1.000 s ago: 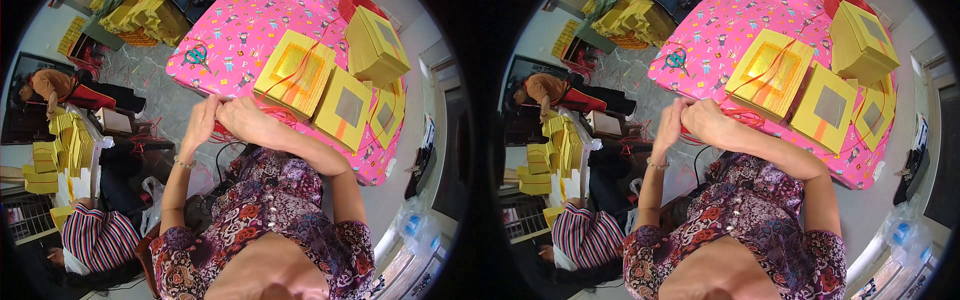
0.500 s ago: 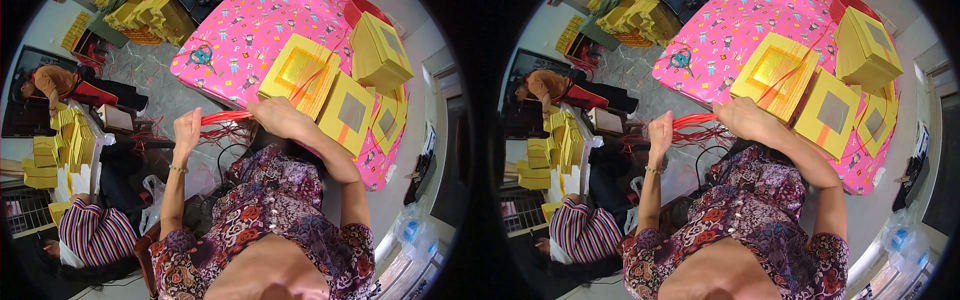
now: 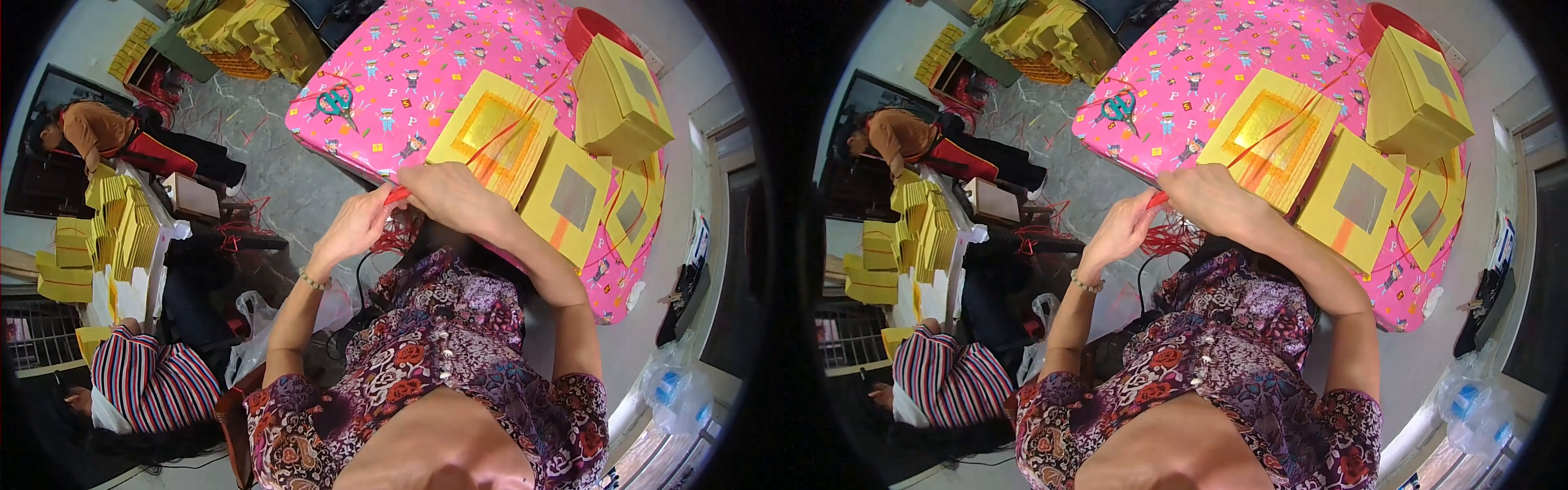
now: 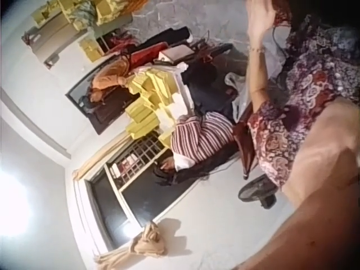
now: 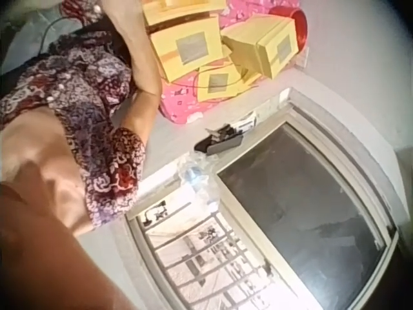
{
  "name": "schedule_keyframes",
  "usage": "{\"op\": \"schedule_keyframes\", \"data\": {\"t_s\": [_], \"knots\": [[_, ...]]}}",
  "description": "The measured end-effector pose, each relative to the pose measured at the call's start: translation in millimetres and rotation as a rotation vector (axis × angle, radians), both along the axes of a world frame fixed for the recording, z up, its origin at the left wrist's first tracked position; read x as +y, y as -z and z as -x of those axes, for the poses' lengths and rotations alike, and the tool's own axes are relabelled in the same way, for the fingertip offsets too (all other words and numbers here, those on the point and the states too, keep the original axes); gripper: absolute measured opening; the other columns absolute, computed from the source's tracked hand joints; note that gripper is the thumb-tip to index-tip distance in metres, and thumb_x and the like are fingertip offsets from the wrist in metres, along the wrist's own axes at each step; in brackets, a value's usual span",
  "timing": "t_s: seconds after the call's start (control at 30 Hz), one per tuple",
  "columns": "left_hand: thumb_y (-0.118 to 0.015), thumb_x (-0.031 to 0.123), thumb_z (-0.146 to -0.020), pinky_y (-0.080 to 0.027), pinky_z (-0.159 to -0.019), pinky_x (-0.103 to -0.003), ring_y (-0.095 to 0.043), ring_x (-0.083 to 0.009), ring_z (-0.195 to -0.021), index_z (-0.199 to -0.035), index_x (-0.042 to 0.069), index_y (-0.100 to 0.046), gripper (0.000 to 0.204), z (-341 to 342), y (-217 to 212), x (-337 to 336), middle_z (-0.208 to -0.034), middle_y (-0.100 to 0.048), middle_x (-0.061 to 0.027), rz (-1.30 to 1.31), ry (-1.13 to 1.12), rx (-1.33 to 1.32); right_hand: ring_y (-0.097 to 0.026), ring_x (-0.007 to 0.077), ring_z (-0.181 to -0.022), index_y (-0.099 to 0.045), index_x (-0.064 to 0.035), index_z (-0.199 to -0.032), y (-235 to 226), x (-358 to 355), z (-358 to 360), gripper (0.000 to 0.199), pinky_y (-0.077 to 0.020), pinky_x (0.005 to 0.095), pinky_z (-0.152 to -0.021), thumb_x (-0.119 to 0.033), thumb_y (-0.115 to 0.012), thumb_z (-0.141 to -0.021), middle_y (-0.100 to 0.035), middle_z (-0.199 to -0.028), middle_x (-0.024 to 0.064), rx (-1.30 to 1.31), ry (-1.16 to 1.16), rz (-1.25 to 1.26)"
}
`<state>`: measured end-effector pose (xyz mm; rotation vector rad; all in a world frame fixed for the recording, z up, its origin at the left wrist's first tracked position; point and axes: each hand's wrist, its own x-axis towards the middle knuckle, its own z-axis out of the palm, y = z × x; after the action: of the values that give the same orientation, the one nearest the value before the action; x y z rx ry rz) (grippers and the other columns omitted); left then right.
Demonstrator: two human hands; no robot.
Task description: Tying together bundles of red plastic ribbons for packaging.
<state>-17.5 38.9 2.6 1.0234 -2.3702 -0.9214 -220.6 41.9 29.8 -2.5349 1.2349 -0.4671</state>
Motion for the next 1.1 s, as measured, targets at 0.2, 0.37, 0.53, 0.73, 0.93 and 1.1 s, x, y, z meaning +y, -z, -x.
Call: {"op": "schedule_keyframes", "data": {"t_s": [0.2, 0.37, 0.53, 0.73, 0.93, 1.1], "knots": [[-0.043, 0.022, -0.098, -0.035, -0.052, -0.027, -0.044, -0.01, -0.055, -0.097, 0.001, -0.055, 0.023, -13.9, 17.9, 2.5, -0.064, -0.047, 0.0004, -0.2, -0.319, 0.363, -0.057, 0.0343, -0.073, -0.055, -0.0019, -0.094, -9.7, -13.0, 33.9, 0.019, -0.045, 0.0419, -0.066, -0.018, -0.06, -0.085, -0.056, -0.082, 0.014, -0.192, 0.107, 0.268], [-0.039, 0.03, -0.101, -0.034, -0.053, -0.02, -0.038, -0.0042, -0.057, -0.098, 0.003, -0.054, 0.031, 3.9, 30.8, 5.3, -0.064, -0.041, 0.0049, -0.287, -0.386, 0.733, -0.058, 0.0333, -0.071, -0.058, -0.0016, -0.084, -14.0, -9.6, 6.5, 0.011, -0.0458, 0.0407, -0.061, -0.012, -0.059, -0.085, -0.055, -0.078, 0.0131, -0.367, 0.321, 0.275], [-0.039, 0.024, -0.102, -0.041, -0.057, -0.022, -0.048, -0.0054, -0.063, -0.12, 0.003, -0.053, 0.031, 30.2, 27.9, 7.2, -0.072, -0.051, 0.0034, -0.218, -0.398, 0.808, -0.063, 0.0268, -0.082, -0.064, 0.0007, -0.095, 0.6, -0.7, -36.4, 0.015, -0.0498, 0.033, -0.07, -0.011, -0.057, -0.089, -0.061, -0.093, 0.0136, -0.872, 0.35, -0.02], [-0.038, 0.021, -0.101, -0.041, -0.094, -0.03, -0.053, -0.0168, -0.107, -0.129, 0.0, -0.046, 0.036, 39.4, 49.3, 5.9, -0.114, -0.057, -0.0065, -0.105, -0.392, 0.849, -0.061, 0.0247, -0.091, -0.064, 0.0014, -0.101, 12.5, 4.5, -60.0, 0.018, -0.0493, 0.0325, -0.076, -0.01, -0.055, -0.09, -0.058, -0.105, 0.0148, -1.141, 0.31, -0.127], [-0.046, 0.032, -0.099, -0.042, -0.07, -0.027, -0.05, -0.0103, -0.076, -0.095, 0.007, -0.054, 0.027, 22.3, 1.8, 3.8, -0.083, -0.053, -0.0009, -0.069, -0.549, 1.17, -0.052, 0.0354, -0.104, -0.043, -0.0019, -0.128, 37.5, 8.2, -67.1, 0.046, -0.0414, 0.0411, -0.091, -0.031, -0.052, -0.093, -0.054, -0.113, 0.0209, -0.765, 0.167, -0.022], [-0.04, 0.026, -0.101, -0.021, -0.042, -0.02, -0.025, -0.0054, -0.049, -0.077, 0.01, -0.04, 0.028, -17.5, -82.9, -3.8, -0.062, -0.029, 0.0037, -0.274, -0.167, 1.538, -0.056, 0.0357, -0.084, -0.047, -0.0039, -0.115, 70.3, 26.5, -88.1, 0.038, -0.044, 0.0422, -0.071, -0.035, -0.051, -0.094, -0.058, -0.092, 0.0198, -0.662, -0.05, -0.16]]}}
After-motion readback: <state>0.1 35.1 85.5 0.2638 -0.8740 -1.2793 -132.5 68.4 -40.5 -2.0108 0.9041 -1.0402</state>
